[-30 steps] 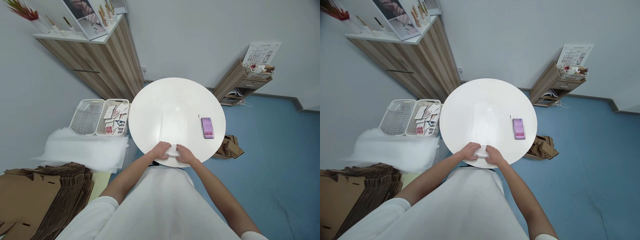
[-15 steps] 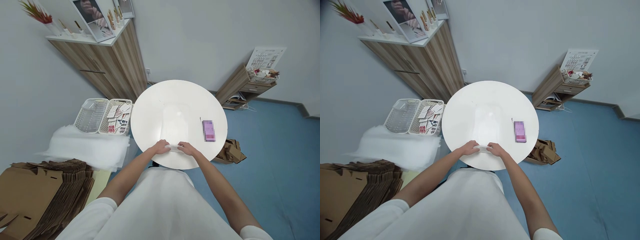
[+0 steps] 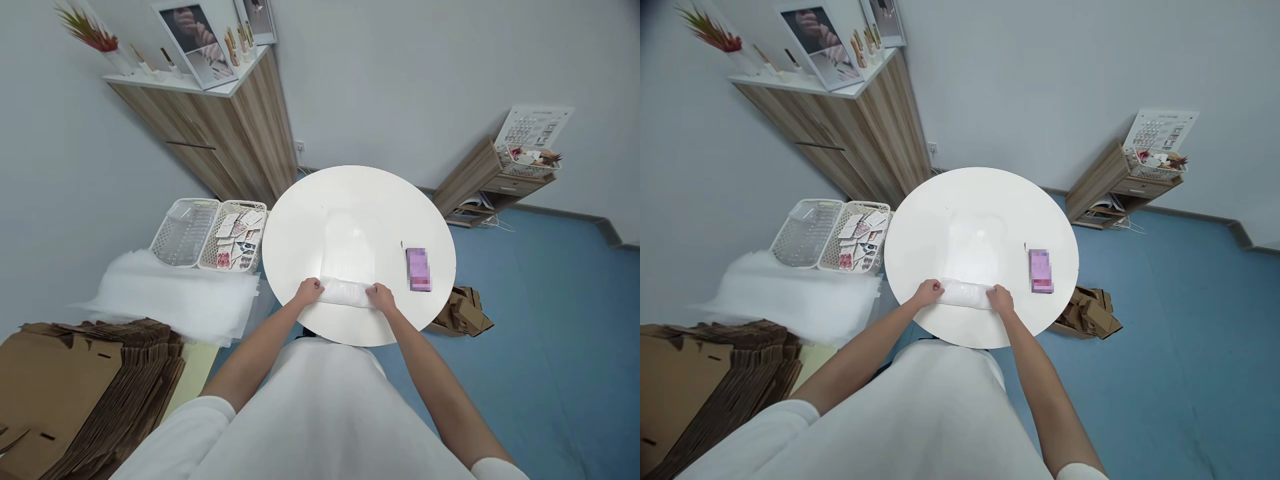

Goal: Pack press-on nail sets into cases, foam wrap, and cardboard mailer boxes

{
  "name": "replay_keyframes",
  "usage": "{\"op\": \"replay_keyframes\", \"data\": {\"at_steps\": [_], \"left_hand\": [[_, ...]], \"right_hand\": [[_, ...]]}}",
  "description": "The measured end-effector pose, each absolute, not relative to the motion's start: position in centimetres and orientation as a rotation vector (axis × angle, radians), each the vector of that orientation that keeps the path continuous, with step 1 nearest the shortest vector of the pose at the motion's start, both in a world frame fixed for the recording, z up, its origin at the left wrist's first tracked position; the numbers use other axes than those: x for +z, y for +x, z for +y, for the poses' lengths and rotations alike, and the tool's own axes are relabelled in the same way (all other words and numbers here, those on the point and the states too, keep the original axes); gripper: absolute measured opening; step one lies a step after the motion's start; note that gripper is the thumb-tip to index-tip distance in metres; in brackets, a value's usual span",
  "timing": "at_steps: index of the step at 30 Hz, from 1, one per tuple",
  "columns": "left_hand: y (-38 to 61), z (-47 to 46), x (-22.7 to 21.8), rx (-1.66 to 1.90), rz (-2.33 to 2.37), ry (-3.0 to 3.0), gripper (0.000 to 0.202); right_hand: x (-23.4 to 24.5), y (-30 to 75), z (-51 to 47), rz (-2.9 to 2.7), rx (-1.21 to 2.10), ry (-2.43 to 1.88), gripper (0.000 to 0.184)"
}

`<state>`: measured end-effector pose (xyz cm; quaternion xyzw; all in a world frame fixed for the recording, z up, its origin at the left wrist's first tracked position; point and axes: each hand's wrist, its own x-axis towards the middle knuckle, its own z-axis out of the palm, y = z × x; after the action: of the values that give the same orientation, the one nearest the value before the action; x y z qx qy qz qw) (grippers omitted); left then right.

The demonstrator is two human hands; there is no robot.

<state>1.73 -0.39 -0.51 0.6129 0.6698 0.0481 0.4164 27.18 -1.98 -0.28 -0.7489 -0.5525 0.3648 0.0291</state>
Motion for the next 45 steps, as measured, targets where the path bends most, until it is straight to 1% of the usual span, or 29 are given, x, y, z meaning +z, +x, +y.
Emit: {"op": "replay_keyframes", "data": {"at_steps": [2, 3, 6, 8, 10, 13, 16, 18, 21, 24, 28, 32, 35, 41, 45], "left_hand": [[1.5, -0.6, -0.6, 0.108, 1.716, 1.516, 0.006], [1.4, -0.8, -0.6, 0.104, 1.741, 1.508, 0.008], [1.6, -1.4, -0.1, 0.182, 1.857, 1.596, 0.031], [2.2, -1.8, 0.4, 0.278, 1.835, 1.788, 0.043], [3.0, -2.0, 0.8, 0.309, 1.663, 2.004, 0.047], [4.5, -1.9, 1.1, 0.215, 1.416, 2.196, 0.057], [5.5, -1.9, 1.0, 0.080, 1.336, 2.249, 0.065], [5.8, -2.0, 0.9, 0.028, 1.313, 2.264, 0.060], [5.6, -2.6, 1.0, -0.007, 1.261, 2.307, 0.052], [5.3, -3.3, 1.3, -0.035, 1.203, 2.312, 0.052], [4.8, -3.7, 1.3, -0.086, 1.098, 2.220, 0.051], [4.3, -3.7, 1.0, -0.003, 1.075, 2.125, 0.035], [3.9, -3.5, 1.0, 0.078, 1.145, 2.014, 0.029], [3.0, -3.2, 0.9, 0.265, 1.361, 1.748, 0.037], [2.7, -2.8, 0.2, 0.357, 1.471, 1.663, 0.031]], "right_hand": [[-0.7, 27.6, -2.7, -1.656, 1.044, -2.369, 0.023], [-0.8, 27.7, -3.0, -1.629, 0.953, -2.384, 0.025], [-0.8, 27.5, -3.9, -1.651, 0.579, -2.300, 0.035], [-0.4, 26.8, -4.3, -1.832, 0.455, -2.136, 0.037], [0.2, 25.8, -4.3, -2.089, 0.452, -1.932, 0.036], [0.9, 24.3, -4.1, -2.414, 0.479, -1.667, 0.035], [0.9, 23.5, -3.8, -2.617, 0.543, -1.558, 0.043], [0.6, 23.3, -3.8, -2.670, 0.588, -1.583, 0.045], [0.5, 23.5, -4.6, -2.679, 0.625, -1.628, 0.043], [1.0, 23.8, -5.7, -2.666, 0.701, -1.613, 0.040], [2.0, 24.6, -6.8, -2.564, 1.000, -1.631, 0.034], [2.7, 25.2, -6.8, -2.342, 1.277, -1.652, 0.027], [2.9, 25.1, -6.2, -2.170, 1.299, -1.684, 0.025], [2.3, 25.1, -4.1, -1.921, 1.268, -1.848, 0.034], [1.5, 25.9, -3.3, -1.817, 1.267, -1.897, 0.031]]}}
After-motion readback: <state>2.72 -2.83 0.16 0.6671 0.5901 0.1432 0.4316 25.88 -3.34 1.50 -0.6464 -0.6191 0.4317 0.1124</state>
